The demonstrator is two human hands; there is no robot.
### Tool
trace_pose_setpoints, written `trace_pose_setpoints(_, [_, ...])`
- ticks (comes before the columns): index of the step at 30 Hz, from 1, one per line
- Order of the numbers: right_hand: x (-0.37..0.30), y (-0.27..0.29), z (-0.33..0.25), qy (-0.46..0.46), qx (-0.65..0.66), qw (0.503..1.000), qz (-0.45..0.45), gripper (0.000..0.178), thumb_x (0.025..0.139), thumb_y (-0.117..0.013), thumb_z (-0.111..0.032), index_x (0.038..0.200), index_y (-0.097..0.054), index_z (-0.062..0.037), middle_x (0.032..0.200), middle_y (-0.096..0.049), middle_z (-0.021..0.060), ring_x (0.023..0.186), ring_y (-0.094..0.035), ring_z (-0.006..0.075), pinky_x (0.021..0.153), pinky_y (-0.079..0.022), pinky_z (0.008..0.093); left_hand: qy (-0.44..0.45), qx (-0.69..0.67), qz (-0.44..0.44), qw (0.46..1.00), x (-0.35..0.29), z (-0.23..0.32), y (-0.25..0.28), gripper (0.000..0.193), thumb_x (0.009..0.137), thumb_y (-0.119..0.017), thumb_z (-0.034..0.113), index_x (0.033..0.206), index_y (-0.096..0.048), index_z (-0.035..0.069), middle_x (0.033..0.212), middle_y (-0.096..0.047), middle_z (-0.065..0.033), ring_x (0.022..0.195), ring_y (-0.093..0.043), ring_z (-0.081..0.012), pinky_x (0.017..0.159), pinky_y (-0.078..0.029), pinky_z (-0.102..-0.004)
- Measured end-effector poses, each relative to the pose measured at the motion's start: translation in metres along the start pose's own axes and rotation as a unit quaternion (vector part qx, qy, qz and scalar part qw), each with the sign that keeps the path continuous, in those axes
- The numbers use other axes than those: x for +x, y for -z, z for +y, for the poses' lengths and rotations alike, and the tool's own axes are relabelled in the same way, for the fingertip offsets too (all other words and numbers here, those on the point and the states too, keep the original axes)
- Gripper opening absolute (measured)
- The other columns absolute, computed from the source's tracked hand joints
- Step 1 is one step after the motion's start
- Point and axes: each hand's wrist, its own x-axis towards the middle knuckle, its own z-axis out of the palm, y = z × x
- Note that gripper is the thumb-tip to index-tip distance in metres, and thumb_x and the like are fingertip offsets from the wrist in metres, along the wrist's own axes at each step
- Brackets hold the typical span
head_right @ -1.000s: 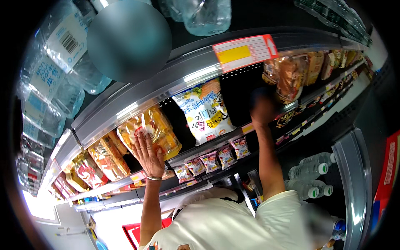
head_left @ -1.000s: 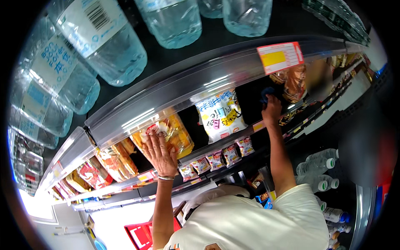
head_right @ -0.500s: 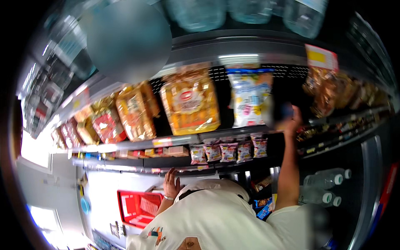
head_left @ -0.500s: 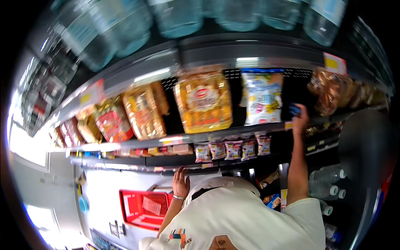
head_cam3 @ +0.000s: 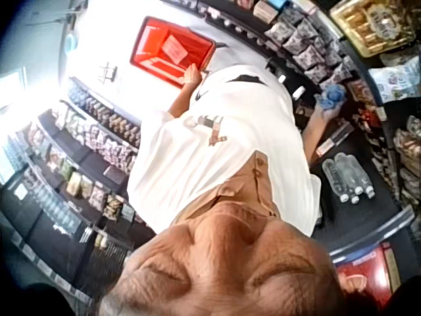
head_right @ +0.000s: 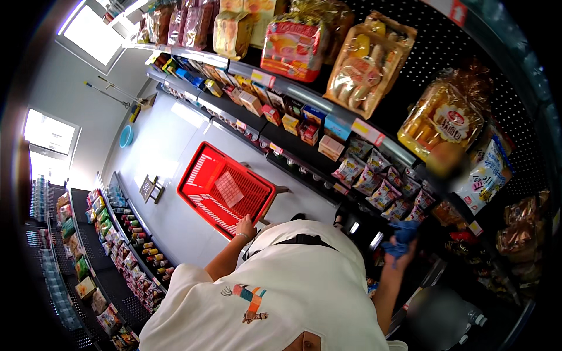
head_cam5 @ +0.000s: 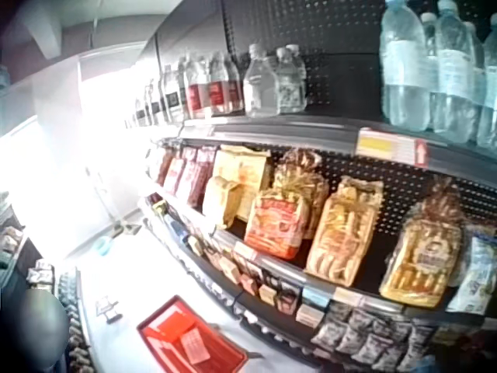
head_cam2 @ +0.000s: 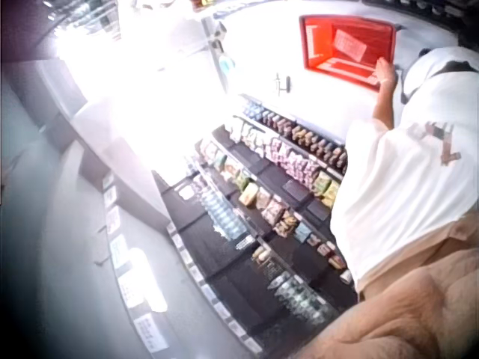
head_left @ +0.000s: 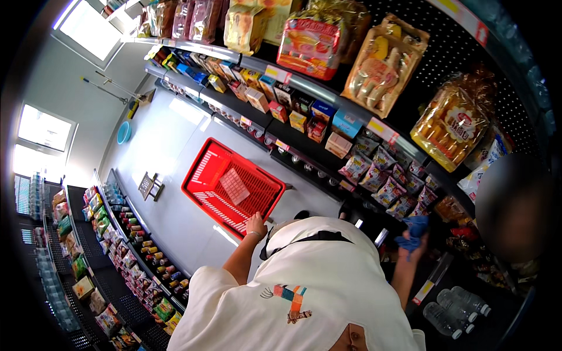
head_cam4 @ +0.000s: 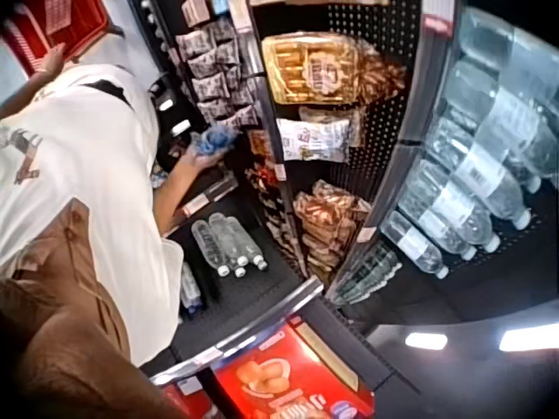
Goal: The person wipes the front edges of refrigerated shelves and the surfaces of large red gift boxes with a blue cloth. They also pick up and place back packaged food items like bread and snacks while cleaning.
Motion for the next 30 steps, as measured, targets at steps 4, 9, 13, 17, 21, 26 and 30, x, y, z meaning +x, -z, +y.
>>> trace_pose_setpoints(4, [-0.084,-0.089,0.070,-0.120,-0.052,0.991,-0.034,0.035,0.101,-0.054,-0.045,0.110,-0.062,-0.0118,0.088,-0.065,0.0024,0.065,-0.059,0.0136,0.052,-0.047,0.0274,0.015,-0.037,-0.122,0.992,0.018,-0.030,-0.027,0.046,0.082,-0.069,0.018,0.119,-0.049,0.001,0.112,-0.068,-0.0231,0.107,-0.067,-0.0377,0.090,-0.054,-0.0470])
trace_pose_setpoints(9, [-0.143,-0.121,0.071,-0.142,-0.220,0.962,0.077,0.039,0.100,-0.054,-0.048,0.115,-0.061,-0.0126,0.092,-0.066,0.0003,0.071,-0.063,0.0128,0.059,-0.051,0.0262,0.025,0.011,-0.150,0.988,0.028,-0.028,-0.027,0.043,0.079,-0.071,0.019,0.116,-0.057,0.002,0.113,-0.069,-0.0247,0.107,-0.068,-0.0369,0.089,-0.056,-0.0454])
trace_pose_setpoints(13, [-0.176,-0.079,0.087,-0.143,-0.149,0.971,0.124,0.037,0.102,-0.053,-0.044,0.120,-0.060,-0.0124,0.096,-0.068,0.0038,0.075,-0.065,0.0171,0.063,-0.054,0.0310,0.009,-0.005,-0.142,0.990,0.029,-0.024,-0.022,0.030,0.085,-0.064,0.016,0.112,-0.062,0.004,0.113,-0.069,-0.0237,0.108,-0.067,-0.0384,0.090,-0.055,-0.0460])
trace_pose_setpoints(17, [-0.212,-0.055,0.101,-0.049,-0.204,0.972,0.104,0.043,0.102,-0.052,-0.042,0.129,-0.057,-0.0088,0.111,-0.067,0.0068,0.097,-0.064,0.0203,0.085,-0.053,0.0363,-0.153,0.012,-0.123,0.981,0.046,-0.009,-0.027,0.033,0.085,-0.062,0.017,0.115,-0.062,0.005,0.113,-0.069,-0.0224,0.107,-0.066,-0.0394,0.090,-0.054,-0.0470])
trace_pose_setpoints(21, [-0.205,-0.083,0.109,0.032,-0.305,0.940,0.147,0.035,0.100,-0.055,-0.032,0.109,-0.063,0.0002,0.098,-0.065,0.0055,0.089,-0.059,0.0167,0.080,-0.049,0.0349,-0.250,0.057,-0.090,0.962,0.058,0.058,-0.027,0.037,0.084,-0.064,0.022,0.117,-0.062,0.006,0.115,-0.068,-0.0220,0.108,-0.066,-0.0392,0.091,-0.054,-0.0470])
trace_pose_setpoints(26, [-0.227,-0.078,0.100,0.037,-0.196,0.966,0.163,0.024,0.102,-0.054,-0.022,0.110,-0.064,-0.0020,0.093,-0.060,-0.0026,0.085,-0.053,0.0077,0.077,-0.046,0.0253,-0.306,0.143,-0.043,0.940,0.034,0.139,-0.027,0.042,0.082,-0.065,0.028,0.119,-0.062,0.007,0.117,-0.067,-0.0214,0.108,-0.066,-0.0389,0.092,-0.053,-0.0470])
trace_pose_setpoints(30, [-0.271,-0.068,0.072,0.034,-0.086,0.972,0.214,0.019,0.102,-0.054,-0.021,0.105,-0.064,-0.0054,0.087,-0.057,-0.0034,0.083,-0.053,0.0083,0.075,-0.047,0.0263,-0.342,0.195,-0.040,0.918,0.003,0.181,-0.038,0.047,0.081,-0.067,0.032,0.120,-0.062,0.008,0.119,-0.066,-0.0210,0.109,-0.066,-0.0387,0.093,-0.053,-0.0470])
